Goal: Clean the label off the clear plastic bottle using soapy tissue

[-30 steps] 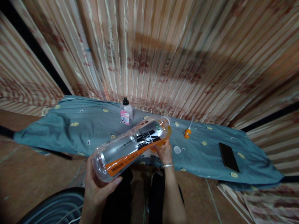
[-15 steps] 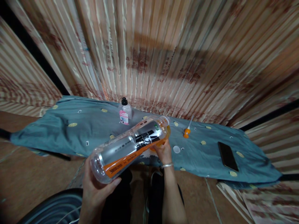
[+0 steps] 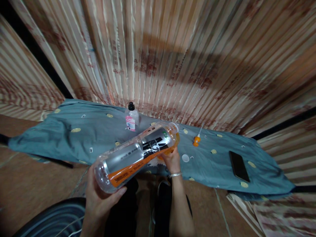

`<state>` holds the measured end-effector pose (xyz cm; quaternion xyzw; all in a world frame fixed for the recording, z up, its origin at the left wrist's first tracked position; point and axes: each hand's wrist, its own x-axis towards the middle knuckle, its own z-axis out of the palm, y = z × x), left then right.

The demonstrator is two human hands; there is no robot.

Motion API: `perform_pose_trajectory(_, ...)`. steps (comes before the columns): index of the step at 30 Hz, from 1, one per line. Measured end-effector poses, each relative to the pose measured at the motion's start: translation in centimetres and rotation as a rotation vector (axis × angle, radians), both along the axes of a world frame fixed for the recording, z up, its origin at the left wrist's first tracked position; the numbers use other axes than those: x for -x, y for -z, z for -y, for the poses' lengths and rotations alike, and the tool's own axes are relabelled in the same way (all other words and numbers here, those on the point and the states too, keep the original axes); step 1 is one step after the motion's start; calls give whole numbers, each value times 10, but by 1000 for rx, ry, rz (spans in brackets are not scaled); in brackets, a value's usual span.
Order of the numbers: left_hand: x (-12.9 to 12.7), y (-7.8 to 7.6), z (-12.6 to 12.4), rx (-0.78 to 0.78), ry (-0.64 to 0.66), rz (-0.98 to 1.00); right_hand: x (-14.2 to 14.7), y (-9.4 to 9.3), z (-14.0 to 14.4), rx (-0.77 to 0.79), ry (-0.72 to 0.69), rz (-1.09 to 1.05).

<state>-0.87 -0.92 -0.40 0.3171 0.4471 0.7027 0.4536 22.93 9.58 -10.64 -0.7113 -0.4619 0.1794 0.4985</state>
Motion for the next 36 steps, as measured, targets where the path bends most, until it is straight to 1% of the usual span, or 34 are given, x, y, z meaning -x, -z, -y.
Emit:
perform_pose_trajectory(9, -1, -3, 0, 0, -8, -30, -2, -2, 0, -8, -24, -5)
perform_pose_trajectory(13, -1, -3, 0, -25, -6, -25, -1, -3, 1, -9, -29, -31)
perform_pose_trajectory(19, 5, 9, -4, -108, -25, -88, 0, -5, 1, -5, -24, -11)
perform_pose_trajectory(22, 7, 12, -5, -119, -27, -95, 1, -5, 1, -13, -35, -17)
perform_pose_trajectory(31, -1, 0, 1, -41, -34, -26, 1, -3, 0, -16, -10, -4)
perform_pose_trajectory(36, -1, -1, 2, -31, -29, -35, 1, -2, 1, -2, -11, -13)
